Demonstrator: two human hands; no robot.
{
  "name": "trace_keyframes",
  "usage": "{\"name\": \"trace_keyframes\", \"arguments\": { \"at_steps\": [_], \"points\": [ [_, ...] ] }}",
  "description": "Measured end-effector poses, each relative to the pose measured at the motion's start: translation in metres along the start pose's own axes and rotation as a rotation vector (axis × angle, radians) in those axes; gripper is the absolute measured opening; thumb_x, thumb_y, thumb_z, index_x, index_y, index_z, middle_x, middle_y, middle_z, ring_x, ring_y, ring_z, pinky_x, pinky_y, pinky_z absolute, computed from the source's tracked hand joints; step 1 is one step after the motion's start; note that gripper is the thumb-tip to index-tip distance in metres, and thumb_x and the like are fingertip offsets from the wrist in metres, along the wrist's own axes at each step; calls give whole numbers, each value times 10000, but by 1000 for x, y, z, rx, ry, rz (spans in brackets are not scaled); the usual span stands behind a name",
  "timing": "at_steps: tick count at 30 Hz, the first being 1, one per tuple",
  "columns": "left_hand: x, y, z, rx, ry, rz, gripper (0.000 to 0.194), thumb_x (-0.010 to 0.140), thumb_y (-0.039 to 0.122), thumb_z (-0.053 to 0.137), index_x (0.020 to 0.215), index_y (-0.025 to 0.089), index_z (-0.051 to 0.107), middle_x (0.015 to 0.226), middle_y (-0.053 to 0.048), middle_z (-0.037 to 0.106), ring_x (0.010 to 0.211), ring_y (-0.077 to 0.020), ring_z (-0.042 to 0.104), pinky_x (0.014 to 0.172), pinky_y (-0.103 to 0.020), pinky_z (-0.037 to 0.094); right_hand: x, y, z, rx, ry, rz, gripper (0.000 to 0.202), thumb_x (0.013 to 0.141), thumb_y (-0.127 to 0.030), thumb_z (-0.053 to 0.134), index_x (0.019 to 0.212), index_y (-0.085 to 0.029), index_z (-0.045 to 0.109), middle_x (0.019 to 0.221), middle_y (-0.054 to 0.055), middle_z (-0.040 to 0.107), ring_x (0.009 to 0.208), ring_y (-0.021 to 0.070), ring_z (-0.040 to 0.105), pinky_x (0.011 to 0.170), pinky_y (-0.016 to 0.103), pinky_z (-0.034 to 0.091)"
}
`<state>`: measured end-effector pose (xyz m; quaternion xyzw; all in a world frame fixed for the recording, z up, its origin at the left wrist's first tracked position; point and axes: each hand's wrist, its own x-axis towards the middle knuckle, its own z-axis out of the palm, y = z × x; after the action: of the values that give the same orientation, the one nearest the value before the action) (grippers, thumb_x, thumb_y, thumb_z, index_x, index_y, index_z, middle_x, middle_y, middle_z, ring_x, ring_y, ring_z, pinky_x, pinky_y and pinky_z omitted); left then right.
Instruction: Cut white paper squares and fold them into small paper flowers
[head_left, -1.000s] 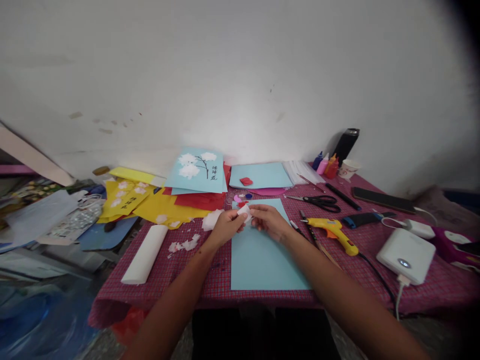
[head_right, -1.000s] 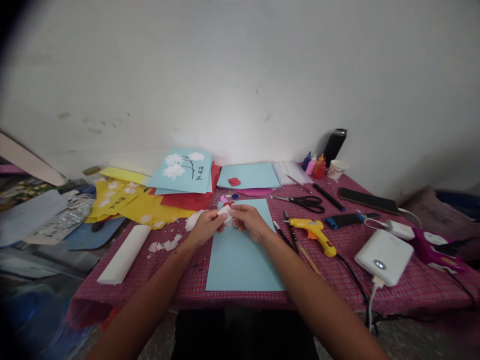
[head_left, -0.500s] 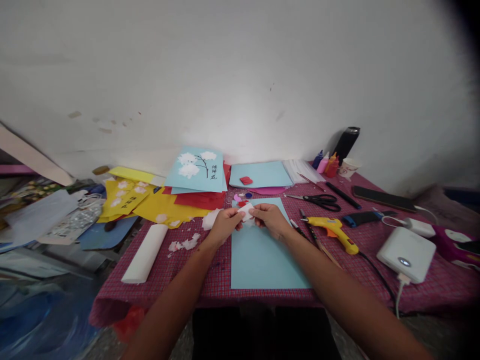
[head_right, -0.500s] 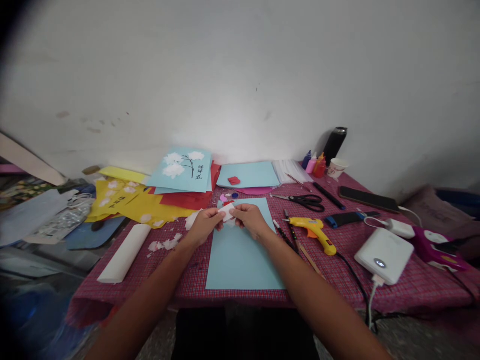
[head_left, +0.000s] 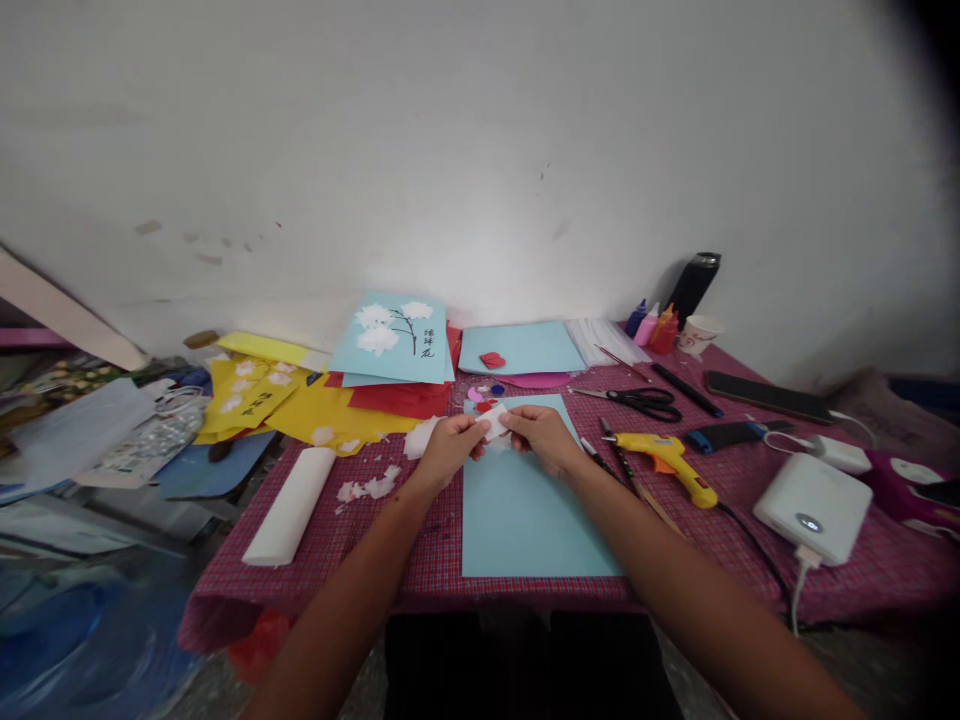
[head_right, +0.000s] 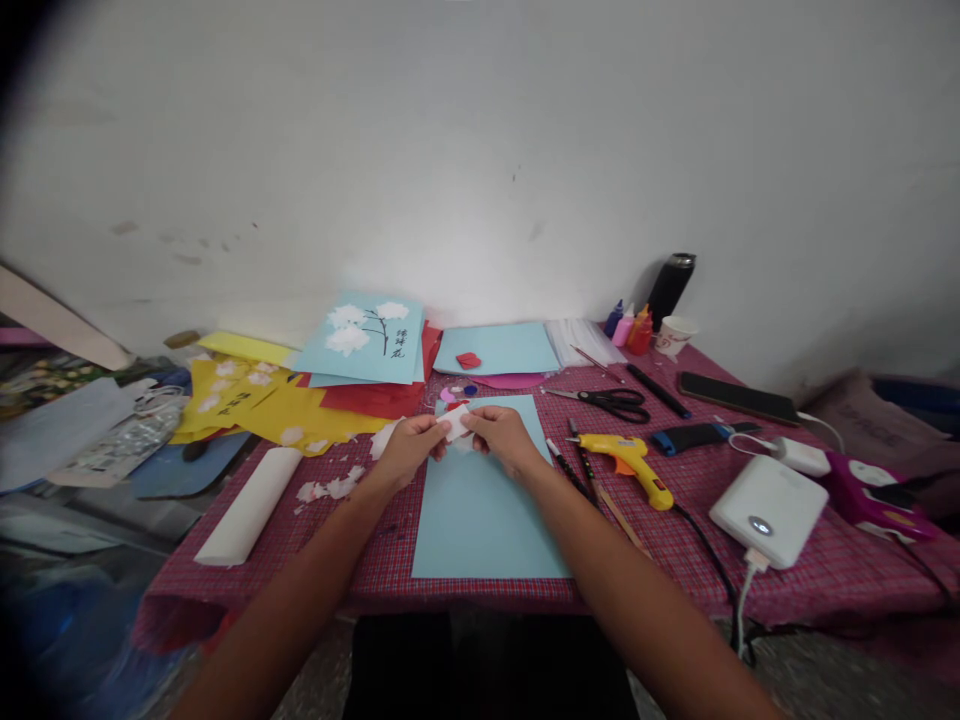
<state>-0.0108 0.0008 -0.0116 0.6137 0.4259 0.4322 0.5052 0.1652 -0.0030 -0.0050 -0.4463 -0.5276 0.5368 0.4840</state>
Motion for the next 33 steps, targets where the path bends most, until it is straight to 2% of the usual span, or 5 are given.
{"name": "trace_keyframes", "arguments": {
  "at_steps": [8, 12, 15, 24, 33],
  "points": [
    [-1, 3, 2, -35, 23, -11, 382, 776, 500, 581, 710, 123, 588, 635, -26, 601, 500, -89, 511, 479, -219, 406, 0, -1, 1, -43, 20, -34, 298, 748, -455, 607, 740, -158, 630, 507, -24, 530, 435, 95, 432, 430, 224, 303],
    [-1, 3, 1, -12, 37, -19, 394, 763, 520, 590, 697, 131, 577, 627, -21, 597, 498, -94, 512, 472, -221, 398, -3, -3, 0, -126, 179, -207, 231, 737, -403, 623, 747, -176, 582, 588, -30, 523, 519, 101, 434, 495, 226, 342],
    [-1, 2, 0, 56, 43, 4, 399, 768, 525, 580, 660, 141, 561, 576, -2, 567, 477, -90, 483, 468, -219, 370, -7, -6, 2, -197, 137, -297, 188, 743, -357, 619, 726, -176, 567, 657, -18, 546, 584, 109, 457, 551, 229, 370],
    [-7, 8, 2, 514, 145, 255, 303, 793, 404, 577, 612, 163, 547, 572, 34, 501, 564, -97, 435, 551, -224, 305, -10, -7, 6, -155, -144, -74, 228, 783, -385, 571, 757, -163, 613, 552, -29, 545, 494, 106, 477, 478, 224, 355],
    [-7, 3, 3, 708, 76, 416, 204, 804, 280, 577, 634, 170, 553, 646, -2, 550, 642, -122, 475, 637, -243, 331, -5, 3, 5, -175, -104, -49, 238, 759, -393, 616, 737, -157, 612, 514, -27, 562, 460, 98, 479, 463, 219, 352]
  ]
}}
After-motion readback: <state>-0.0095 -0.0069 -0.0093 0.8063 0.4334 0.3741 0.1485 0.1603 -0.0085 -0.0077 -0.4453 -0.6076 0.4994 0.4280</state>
